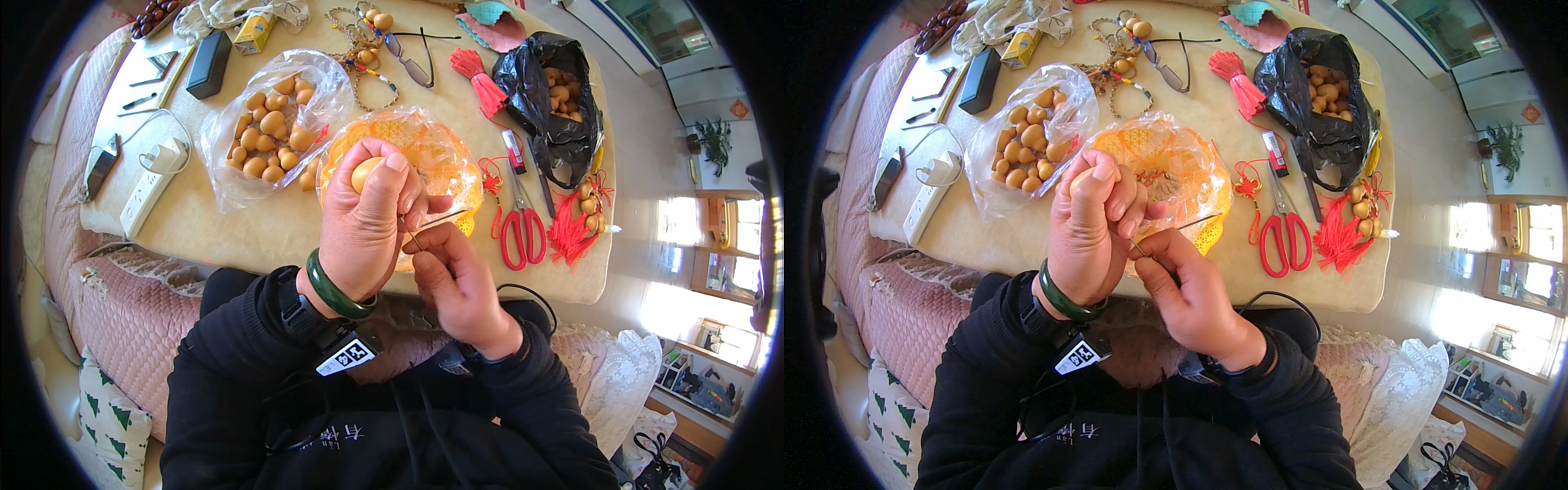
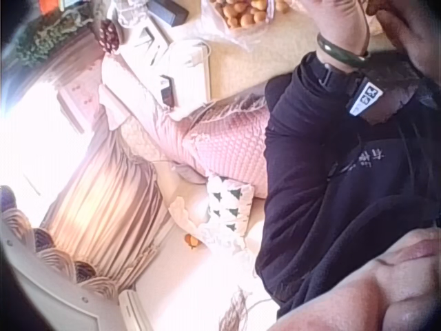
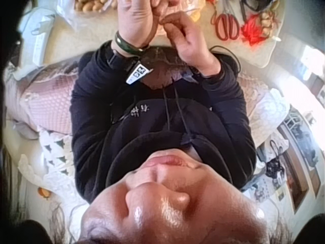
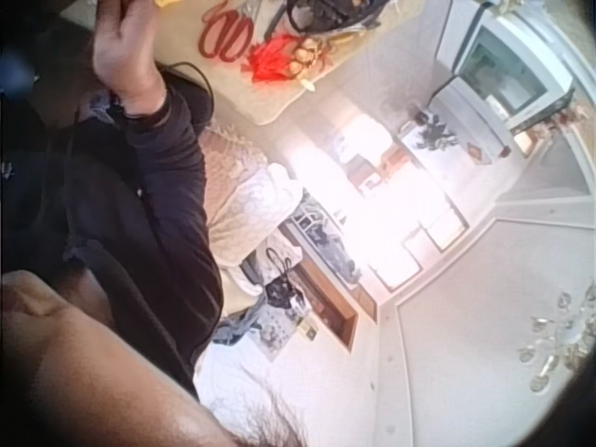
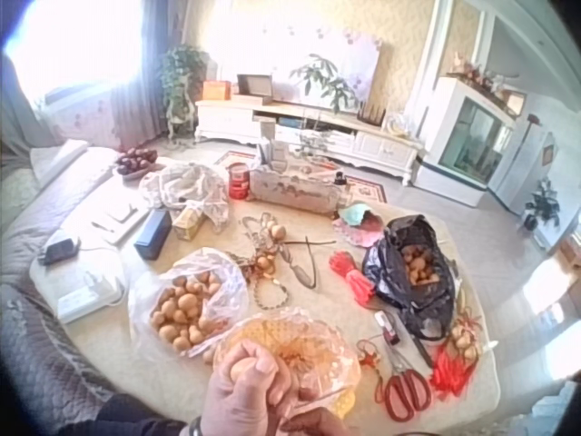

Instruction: The person holds a small round wooden bead and uses a hand drill to create a hole through it. The person rotates the bead and advances the drill bit repeatedly to complete the hole.

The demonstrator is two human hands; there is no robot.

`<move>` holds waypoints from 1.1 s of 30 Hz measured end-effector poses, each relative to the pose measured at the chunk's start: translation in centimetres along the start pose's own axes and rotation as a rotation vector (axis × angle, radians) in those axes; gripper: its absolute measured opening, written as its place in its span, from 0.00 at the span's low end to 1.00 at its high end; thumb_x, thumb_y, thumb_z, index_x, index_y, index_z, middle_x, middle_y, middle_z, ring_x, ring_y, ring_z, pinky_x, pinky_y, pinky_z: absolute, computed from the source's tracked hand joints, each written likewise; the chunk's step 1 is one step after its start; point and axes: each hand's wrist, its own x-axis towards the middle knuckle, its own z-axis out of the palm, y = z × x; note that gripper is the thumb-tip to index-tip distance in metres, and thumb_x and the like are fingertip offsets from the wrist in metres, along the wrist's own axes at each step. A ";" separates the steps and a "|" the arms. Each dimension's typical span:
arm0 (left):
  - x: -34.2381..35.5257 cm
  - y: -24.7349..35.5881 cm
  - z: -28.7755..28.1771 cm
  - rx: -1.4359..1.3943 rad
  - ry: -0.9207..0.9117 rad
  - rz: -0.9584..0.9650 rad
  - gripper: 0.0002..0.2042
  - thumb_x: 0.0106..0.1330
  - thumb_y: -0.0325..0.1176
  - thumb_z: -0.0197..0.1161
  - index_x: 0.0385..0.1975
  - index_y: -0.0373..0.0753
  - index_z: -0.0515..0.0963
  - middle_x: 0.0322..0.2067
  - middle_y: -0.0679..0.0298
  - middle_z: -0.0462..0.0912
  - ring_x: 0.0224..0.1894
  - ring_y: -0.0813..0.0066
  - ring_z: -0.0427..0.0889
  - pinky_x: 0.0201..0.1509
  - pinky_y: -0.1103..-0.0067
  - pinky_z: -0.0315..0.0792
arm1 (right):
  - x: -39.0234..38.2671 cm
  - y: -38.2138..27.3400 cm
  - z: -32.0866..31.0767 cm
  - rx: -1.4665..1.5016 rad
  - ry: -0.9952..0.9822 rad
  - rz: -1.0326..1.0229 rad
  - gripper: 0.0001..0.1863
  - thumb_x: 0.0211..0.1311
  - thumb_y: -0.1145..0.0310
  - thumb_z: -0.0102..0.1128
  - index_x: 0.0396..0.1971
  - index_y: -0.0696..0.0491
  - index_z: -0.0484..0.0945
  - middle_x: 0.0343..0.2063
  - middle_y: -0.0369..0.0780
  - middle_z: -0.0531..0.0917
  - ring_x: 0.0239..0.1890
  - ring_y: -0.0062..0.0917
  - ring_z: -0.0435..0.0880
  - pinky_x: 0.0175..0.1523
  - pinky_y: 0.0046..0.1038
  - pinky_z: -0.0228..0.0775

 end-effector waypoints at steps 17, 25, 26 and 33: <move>-0.3 0.1 0.6 0.055 0.044 -0.014 0.12 0.74 0.41 0.53 0.29 0.46 0.64 0.19 0.74 0.63 0.20 0.85 0.62 0.41 0.73 0.76 | 0.0 0.5 -0.1 -0.308 -0.016 -0.122 0.07 0.73 0.72 0.50 0.45 0.59 0.71 0.26 0.33 0.77 0.28 0.11 0.72 0.32 0.16 0.63; -0.2 0.0 0.4 0.057 0.022 -0.004 0.11 0.74 0.40 0.52 0.28 0.46 0.64 0.19 0.74 0.63 0.20 0.85 0.62 0.41 0.74 0.76 | -0.3 -0.2 -0.2 0.189 -0.074 0.265 0.07 0.73 0.71 0.51 0.45 0.56 0.71 0.25 0.31 0.75 0.25 0.12 0.67 0.31 0.16 0.61; -0.2 0.0 0.3 0.048 0.028 -0.005 0.10 0.74 0.39 0.53 0.30 0.46 0.64 0.20 0.74 0.64 0.20 0.85 0.63 0.43 0.73 0.76 | -0.3 -0.2 -0.2 0.234 -0.060 0.273 0.07 0.73 0.71 0.51 0.45 0.56 0.71 0.25 0.31 0.74 0.25 0.12 0.67 0.31 0.16 0.61; 0.8 -0.2 -0.9 -0.014 0.002 0.012 0.07 0.73 0.35 0.55 0.33 0.44 0.67 0.23 0.72 0.66 0.24 0.82 0.67 0.50 0.68 0.76 | 0.5 -0.5 -0.8 0.192 -0.078 0.293 0.05 0.74 0.71 0.50 0.44 0.56 0.71 0.26 0.31 0.74 0.24 0.13 0.68 0.30 0.17 0.62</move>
